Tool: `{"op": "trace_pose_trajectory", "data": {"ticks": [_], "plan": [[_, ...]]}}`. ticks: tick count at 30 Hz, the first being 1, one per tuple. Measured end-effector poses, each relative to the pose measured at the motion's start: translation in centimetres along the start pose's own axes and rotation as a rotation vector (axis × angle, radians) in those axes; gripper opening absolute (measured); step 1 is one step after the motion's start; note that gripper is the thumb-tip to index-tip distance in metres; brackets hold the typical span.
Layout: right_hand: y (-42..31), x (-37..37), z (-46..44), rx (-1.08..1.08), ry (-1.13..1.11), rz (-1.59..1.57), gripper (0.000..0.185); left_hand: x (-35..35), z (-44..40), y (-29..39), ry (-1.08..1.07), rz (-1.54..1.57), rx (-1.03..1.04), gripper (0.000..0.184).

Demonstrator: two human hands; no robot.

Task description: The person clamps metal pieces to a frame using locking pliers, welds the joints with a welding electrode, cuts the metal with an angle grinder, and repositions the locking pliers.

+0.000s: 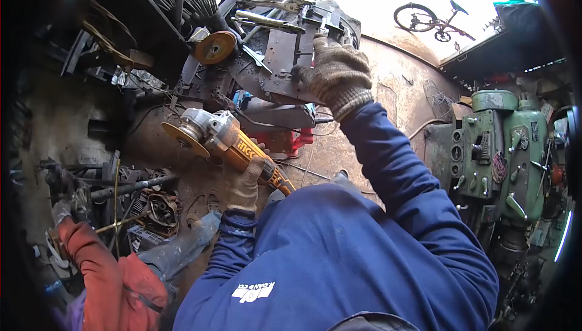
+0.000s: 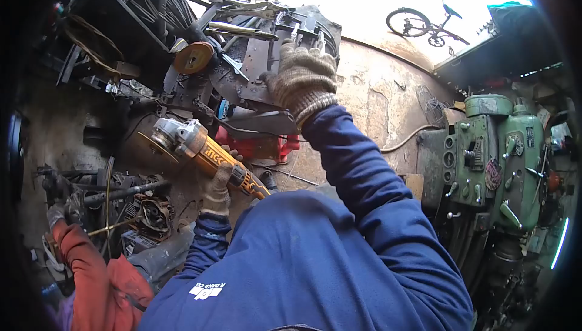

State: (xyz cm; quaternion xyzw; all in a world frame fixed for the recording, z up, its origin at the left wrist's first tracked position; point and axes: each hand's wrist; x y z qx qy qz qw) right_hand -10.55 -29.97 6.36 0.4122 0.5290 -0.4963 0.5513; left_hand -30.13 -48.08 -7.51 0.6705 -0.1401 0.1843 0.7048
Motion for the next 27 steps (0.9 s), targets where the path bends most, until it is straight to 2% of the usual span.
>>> {"op": "trace_pose_trajectory", "data": {"ticks": [3, 5, 7, 10, 12, 19, 24, 27], "plan": [[-0.3, 1.0, -2.1, 0.153, -0.106, -0.12, 0.052, -1.2, -0.9, 0.0, 0.012, 0.036, -0.013, 0.067], [-0.4, 1.3, -3.1, 0.172, -0.146, -0.154, 0.05, -1.7, -1.9, 0.1, 0.034, 0.046, -0.007, 0.07], [-0.6, 1.0, -3.5, 0.18, -0.185, -0.194, 0.048, -2.6, -3.1, -0.5, 0.007, 0.043, -0.023, 0.07], [-0.1, 0.4, -2.8, 0.074, -0.243, -0.011, 0.044, -2.3, -4.1, -0.8, -0.016, 0.063, -0.012, 0.07], [1.1, 1.0, -2.6, -0.042, -0.177, 0.12, 0.039, -1.5, -4.4, -0.2, -0.027, 0.049, -0.047, 0.069], [1.9, 1.6, -2.5, -0.163, -0.059, 0.386, 0.039, -0.8, -5.1, -0.9, -0.079, 0.053, -0.08, 0.066], [2.2, 2.3, -3.1, -0.098, -0.086, 0.342, 0.038, -0.7, -4.7, -0.3, -0.108, 0.01, -0.085, 0.068], [2.5, 2.7, -3.1, -0.132, -0.053, 0.333, 0.04, -1.3, -4.5, -0.4, -0.13, -0.002, -0.102, 0.068]]}}
Point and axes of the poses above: each hand's wrist, its own z-axis away from the middle knuckle, its own x-axis out of the palm, y = z × x, and after that the axes turned 11 degrees about -y, right-handed
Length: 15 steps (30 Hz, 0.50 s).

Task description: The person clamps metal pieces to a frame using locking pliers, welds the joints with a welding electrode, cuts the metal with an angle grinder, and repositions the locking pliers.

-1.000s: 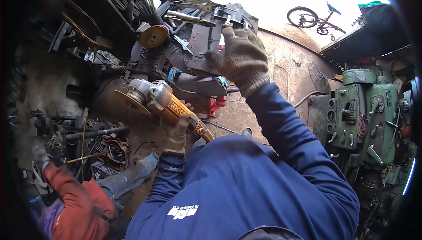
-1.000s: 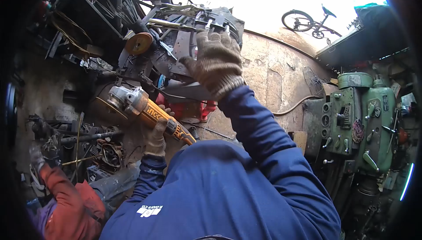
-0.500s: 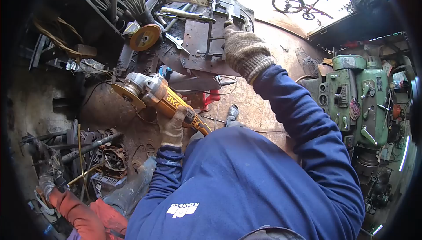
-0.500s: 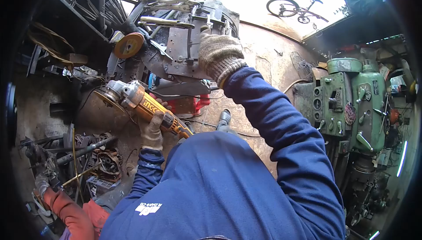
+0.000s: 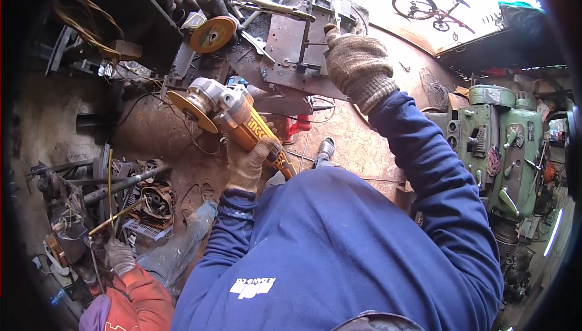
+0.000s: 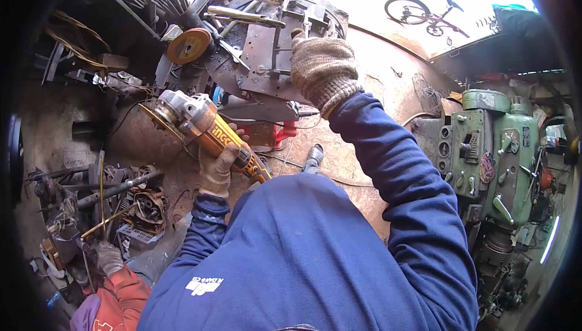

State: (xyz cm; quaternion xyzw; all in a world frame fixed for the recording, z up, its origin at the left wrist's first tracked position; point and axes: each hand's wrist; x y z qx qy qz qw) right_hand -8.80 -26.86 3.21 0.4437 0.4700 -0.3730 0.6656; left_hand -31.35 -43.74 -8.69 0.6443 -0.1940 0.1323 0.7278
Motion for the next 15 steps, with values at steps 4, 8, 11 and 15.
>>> {"op": "trace_pose_trajectory", "data": {"ticks": [4, 8, 11, 15], "plan": [[-0.9, -1.1, 0.8, 0.072, 0.08, -0.079, 0.057, -0.5, 0.0, -0.2, -0.083, -0.035, 0.033, 0.071], [-1.9, -2.3, 7.7, -0.2, 0.424, -0.51, 0.073, -0.2, -0.8, 0.7, -0.174, 0.013, 0.062, 0.079], [-5.4, 5.2, 12.1, -0.39, 0.275, -1.106, 0.08, 0.9, -2.1, 3.5, -0.284, 0.082, 0.064, 0.064], [-9.5, 9.8, 11.9, -0.522, -0.506, -1.599, 0.074, 3.2, -4.1, 6.4, -0.453, 0.123, -0.001, 0.068]]}}
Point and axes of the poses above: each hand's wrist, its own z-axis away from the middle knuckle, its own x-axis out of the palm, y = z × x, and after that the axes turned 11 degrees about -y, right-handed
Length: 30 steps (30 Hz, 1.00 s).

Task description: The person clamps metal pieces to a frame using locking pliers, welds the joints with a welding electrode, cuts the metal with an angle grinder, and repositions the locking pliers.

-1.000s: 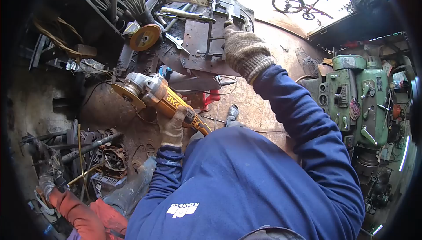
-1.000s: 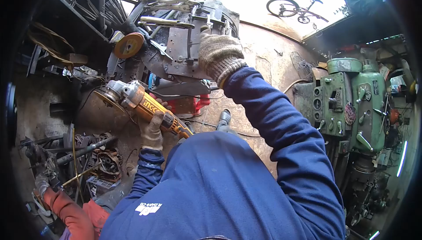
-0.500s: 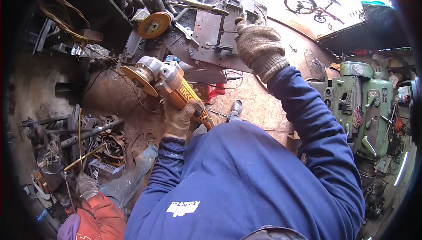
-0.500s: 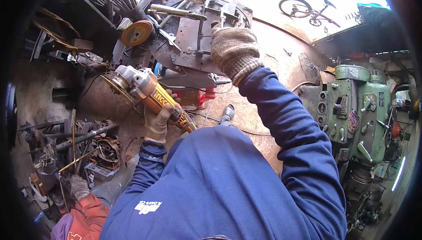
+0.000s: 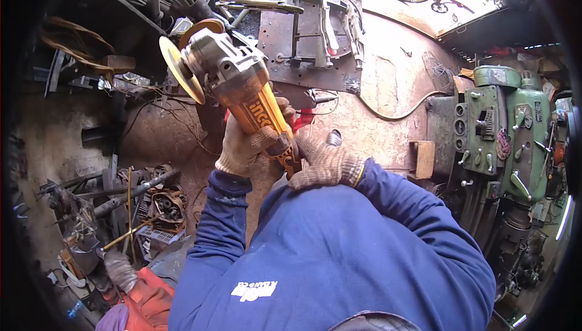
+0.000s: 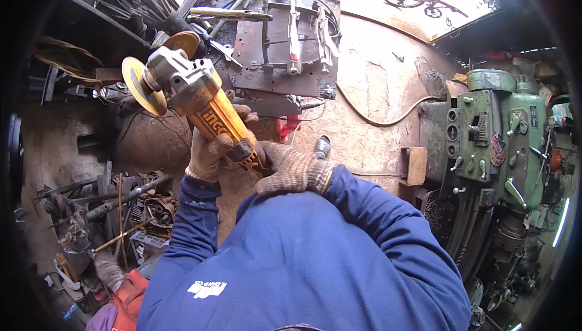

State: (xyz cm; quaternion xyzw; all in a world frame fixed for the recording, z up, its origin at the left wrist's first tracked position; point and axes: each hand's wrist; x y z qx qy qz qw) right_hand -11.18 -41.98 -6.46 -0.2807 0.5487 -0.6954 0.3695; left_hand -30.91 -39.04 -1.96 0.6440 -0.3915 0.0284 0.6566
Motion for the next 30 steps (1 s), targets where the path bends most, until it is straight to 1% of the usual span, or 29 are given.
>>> {"op": "trace_pose_trajectory", "data": {"ticks": [2, 3, 5, 6, 7, 8, 9, 10, 11, 13, 14, 15, 16, 17, 18, 19, 21, 22, 23, 25, 26, 29, 30], "plan": [[-2.3, -0.1, -0.1, 0.116, -0.08, -0.35, 0.06, -0.1, -0.8, -0.4, -0.02, -0.044, -0.031, 0.071], [-2.6, -0.3, -0.2, 0.104, -0.078, -0.364, 0.06, 0.0, -1.2, -0.6, -0.042, -0.081, -0.053, 0.073], [-2.8, -1.0, -0.5, 0.301, -0.167, -0.508, 0.054, 0.7, -1.2, -1.1, 0.013, -0.052, -0.094, 0.077], [-2.7, -0.3, -0.3, 0.214, -0.077, -0.491, 0.042, 1.1, -1.4, -1.1, 0.031, -0.07, -0.124, 0.077], [-2.2, -0.2, 0.0, 0.205, -0.082, -0.501, 0.042, 1.8, -1.6, -1.1, 0.053, -0.086, -0.153, 0.077], [-1.5, -0.2, 0.3, 0.21, -0.041, -0.484, 0.048, 2.1, -1.4, -1.8, 0.059, -0.094, -0.16, 0.077], [-0.6, -0.1, 0.5, 0.214, -0.004, -0.463, 0.054, 2.1, -1.1, -2.8, 0.144, -0.182, -0.171, 0.076], [0.2, 0.0, 0.5, 0.103, 0.003, -0.464, 0.059, 2.2, -0.9, -3.6, 0.233, -0.272, -0.179, 0.075], [1.0, -0.4, 0.6, 0.092, -0.015, -0.466, 0.059, 2.2, -0.8, -4.1, 0.247, -0.287, -0.177, 0.075], [1.9, -1.4, 1.3, 0.158, -0.176, -0.507, 0.065, 2.6, -0.8, -4.9, 0.281, -0.14, -0.128, 0.072], [2.6, -1.7, 1.2, 0.144, -0.229, -0.524, 0.067, 3.5, -0.8, -4.8, 0.294, -0.078, -0.131, 0.073], [3.3, -2.0, 1.1, 0.13, -0.282, -0.541, 0.07, 3.9, -0.5, -5.2, 0.311, -0.087, -0.136, 0.073], [5.2, -1.5, 0.8, 0.029, -0.325, -0.514, 0.069, 4.2, -0.3, -5.5, 0.31, -0.11, -0.17, 0.074], [5.5, -1.3, 0.7, -0.074, -0.366, -0.486, 0.068, 4.9, -0.3, -5.5, 0.307, -0.133, -0.203, 0.074], [5.9, -1.4, 1.2, -0.018, -0.402, -0.502, 0.058, 6.0, -0.5, -5.6, 0.342, -0.132, -0.178, 0.073], [6.1, -1.8, 1.4, -0.025, -0.415, -0.506, 0.058, 6.5, -0.8, -5.9, 0.353, -0.141, -0.177, 0.073], [6.5, -2.6, 1.9, 0.0, -0.514, -0.409, 0.046, 7.2, -0.9, -6.2, 0.363, -0.237, -0.343, 0.07], [6.4, -2.8, 2.2, 0.002, -0.544, -0.375, 0.043, 6.9, -1.2, -6.5, 0.36, -0.357, -0.427, 0.071], [6.3, -3.1, 2.5, 0.004, -0.574, -0.34, 0.039, 6.9, -1.6, -7.0, 0.347, -0.409, -0.409, 0.07], [5.8, -3.3, 2.8, 0.049, -0.481, -0.416, 0.039, 6.5, -2.0, -7.7, 0.336, -0.286, -0.338, 0.073], [5.7, -3.4, 2.5, 0.041, -0.474, -0.405, 0.039, 6.1, -1.9, -7.7, 0.325, -0.294, -0.33, 0.073], [6.6, -2.9, 1.9, 0.046, -0.518, -0.371, 0.044, 5.4, -1.4, -7.3, 0.298, -0.328, -0.376, 0.071], [7.0, -2.7, 1.6, 0.04, -0.55, -0.419, 0.051, 5.3, -1.4, -6.9, 0.298, -0.296, -0.393, 0.071]]}}
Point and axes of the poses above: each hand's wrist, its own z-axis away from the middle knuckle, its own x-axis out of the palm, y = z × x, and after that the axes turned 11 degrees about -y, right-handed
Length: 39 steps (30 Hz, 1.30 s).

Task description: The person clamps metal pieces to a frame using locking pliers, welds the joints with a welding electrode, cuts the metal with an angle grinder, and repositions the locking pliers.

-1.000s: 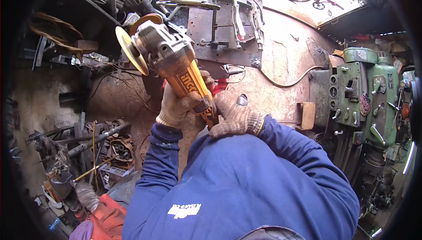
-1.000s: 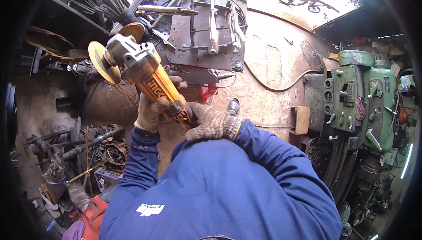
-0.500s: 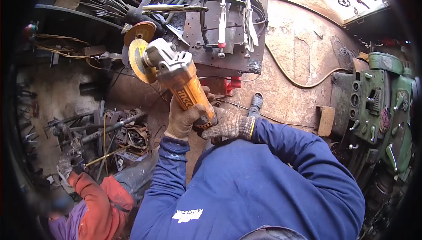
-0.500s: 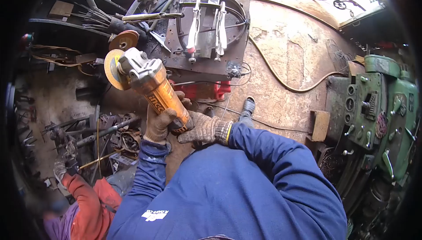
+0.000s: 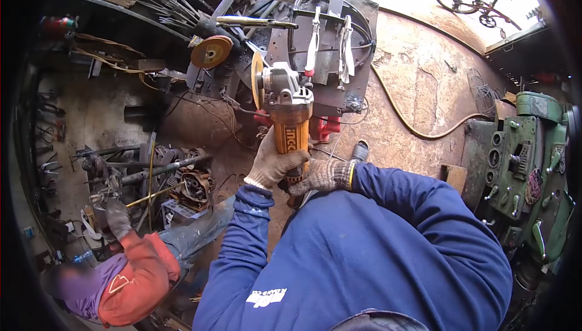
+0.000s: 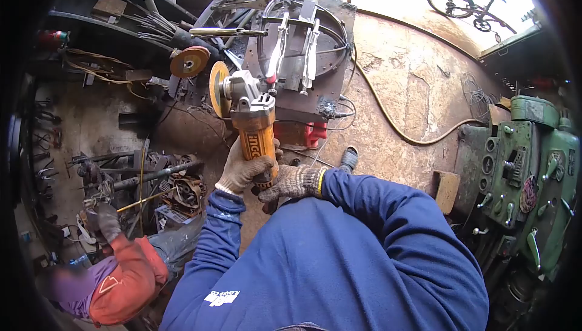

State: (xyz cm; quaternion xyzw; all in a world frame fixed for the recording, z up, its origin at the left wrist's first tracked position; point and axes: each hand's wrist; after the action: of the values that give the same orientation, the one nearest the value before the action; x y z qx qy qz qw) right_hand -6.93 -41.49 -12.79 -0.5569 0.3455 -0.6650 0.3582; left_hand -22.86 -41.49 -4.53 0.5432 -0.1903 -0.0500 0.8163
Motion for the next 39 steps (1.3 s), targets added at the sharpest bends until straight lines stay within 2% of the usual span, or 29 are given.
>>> {"op": "trace_pose_trajectory", "data": {"ticks": [3, 7, 9, 10, 14, 17, 21, 23, 25, 27, 28, 29, 31, 33, 34, 35, 37, 39], "plan": [[0.1, -0.1, -0.8, 0.007, -0.021, 0.124, 0.055, -0.6, 0.0, 0.4, -0.007, 0.042, -0.029, 0.066], [-0.6, 0.3, -1.4, -0.038, 0.027, 0.099, 0.055, -1.6, -0.6, 0.6, -0.031, 0.027, -0.097, 0.056], [-2.1, 0.8, -1.4, 0.035, 0.109, 0.183, 0.045, -2.6, -1.0, 0.1, -0.06, -0.047, -0.083, 0.055], [-0.7, 0.4, -2.0, 0.061, 0.112, 0.16, 0.045, -2.6, -1.1, 0.4, -0.072, 0.012, -0.079, 0.054], [-0.9, 0.8, -2.9, 0.064, 0.158, -0.017, 0.045, -4.4, -2.0, -0.5, -0.08, -0.161, -0.108, 0.054], [-1.8, 1.4, -2.6, 0.112, 0.207, -0.033, 0.046, -4.4, -1.7, 0.0, -0.122, -0.081, -0.091, 0.056], [-2.0, 1.5, -3.3, 0.012, 0.198, 0.152, 0.043, -4.2, 0.3, 1.5, -0.18, -0.029, 0.009, 0.061], [-3.4, 1.8, -3.2, 0.153, 0.155, 0.27, 0.043, -4.2, 1.6, 2.0, -0.123, -0.065, 0.081, 0.066], [-3.2, 1.3, -2.3, 0.175, 0.131, 0.248, 0.073, -4.6, 3.1, 2.2, -0.13, -0.02, 0.068, 0.064], [-4.4, 1.6, -0.6, 0.099, 0.233, 0.303, 0.078, -4.9, 4.8, 2.1, -0.069, 0.034, 0.209, 0.065], [-7.8, 2.8, 1.0, 0.303, 0.386, 0.497, 0.078, -5.2, 5.6, 2.4, -0.054, -0.018, 0.228, 0.07], [-7.7, 2.5, 2.1, 0.302, 0.392, 0.506, 0.078, -5.5, 6.4, 2.2, -0.059, -0.021, 0.238, 0.07], [-7.0, 2.0, 4.4, 0.134, 0.605, 0.443, 0.072, -6.1, 7.8, 1.0, 0.011, 0.022, 0.301, 0.076], [-9.3, 2.9, 6.2, -0.042, 0.722, 0.098, 0.064, -6.7, 8.6, -0.1, 0.037, 0.017, 0.323, 0.08], [-9.2, 2.7, 6.4, -0.213, 0.759, -0.145, 0.063, -6.7, 9.0, -0.5, 0.072, 0.031, 0.367, 0.08], [-10.3, 2.9, 6.3, -0.272, 0.812, -0.149, 0.061, -6.5, 9.2, -0.6, 0.108, 0.046, 0.408, 0.08], [-13.4, 3.0, 6.0, -0.187, 0.946, 0.048, 0.062, -6.4, 9.6, -0.8, 0.129, 0.097, 0.412, 0.081], [-17.6, 3.1, 5.7, -0.058, 1.08, 0.38, 0.065, -6.8, 9.6, -1.2, 0.081, -0.003, 0.431, 0.077]]}}
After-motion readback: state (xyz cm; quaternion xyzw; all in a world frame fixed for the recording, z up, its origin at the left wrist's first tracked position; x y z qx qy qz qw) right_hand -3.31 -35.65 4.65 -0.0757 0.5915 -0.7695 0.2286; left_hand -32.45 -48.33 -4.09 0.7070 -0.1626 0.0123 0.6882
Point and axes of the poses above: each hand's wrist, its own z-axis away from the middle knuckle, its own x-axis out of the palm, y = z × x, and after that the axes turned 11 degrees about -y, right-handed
